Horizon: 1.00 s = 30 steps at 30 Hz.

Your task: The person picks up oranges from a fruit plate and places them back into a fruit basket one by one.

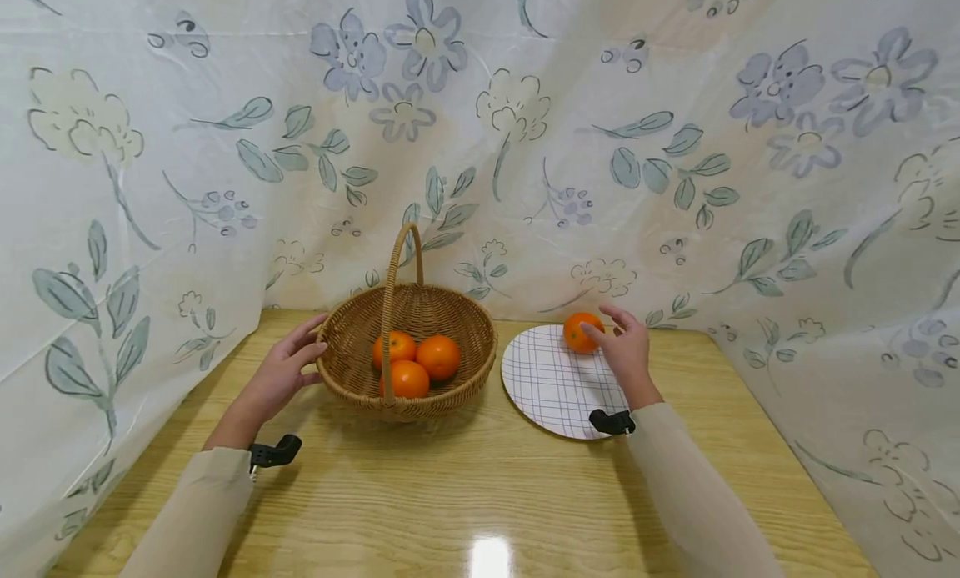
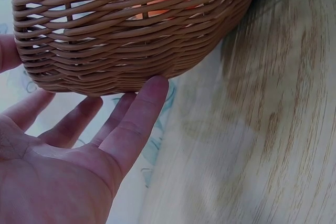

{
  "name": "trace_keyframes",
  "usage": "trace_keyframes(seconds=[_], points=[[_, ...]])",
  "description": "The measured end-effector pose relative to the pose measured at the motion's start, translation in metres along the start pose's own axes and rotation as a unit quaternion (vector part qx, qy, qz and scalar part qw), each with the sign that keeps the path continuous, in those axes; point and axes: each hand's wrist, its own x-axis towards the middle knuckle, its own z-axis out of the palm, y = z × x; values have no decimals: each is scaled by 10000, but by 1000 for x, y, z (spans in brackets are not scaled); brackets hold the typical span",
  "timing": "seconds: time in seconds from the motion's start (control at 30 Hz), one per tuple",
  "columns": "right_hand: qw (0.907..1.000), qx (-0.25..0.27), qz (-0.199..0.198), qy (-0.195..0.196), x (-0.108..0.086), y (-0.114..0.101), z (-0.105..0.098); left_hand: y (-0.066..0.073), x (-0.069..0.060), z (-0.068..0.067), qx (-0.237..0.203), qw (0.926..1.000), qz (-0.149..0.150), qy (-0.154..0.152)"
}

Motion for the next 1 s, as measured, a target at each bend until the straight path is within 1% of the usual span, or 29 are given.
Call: trace_keyframes(seconds=[0.23,0.37,0.5,0.73,1.0], points=[[9980,-375,456,-220,11,9,7,-1,2,-1,40,10000,33,-1],[9962,-520,570,-409,16,14,11,-1,2,-1,39,10000,49,-11],[9954,-526,579,-562,19,17,12,-1,3,-1,36,10000,15,8],[9947,-295,739,-657,20,17,15,-3,5,-2,46,10000,-47,18],[9933,-396,789,-740,18,15,20,-3,4,-2,17,10000,-37,60]])
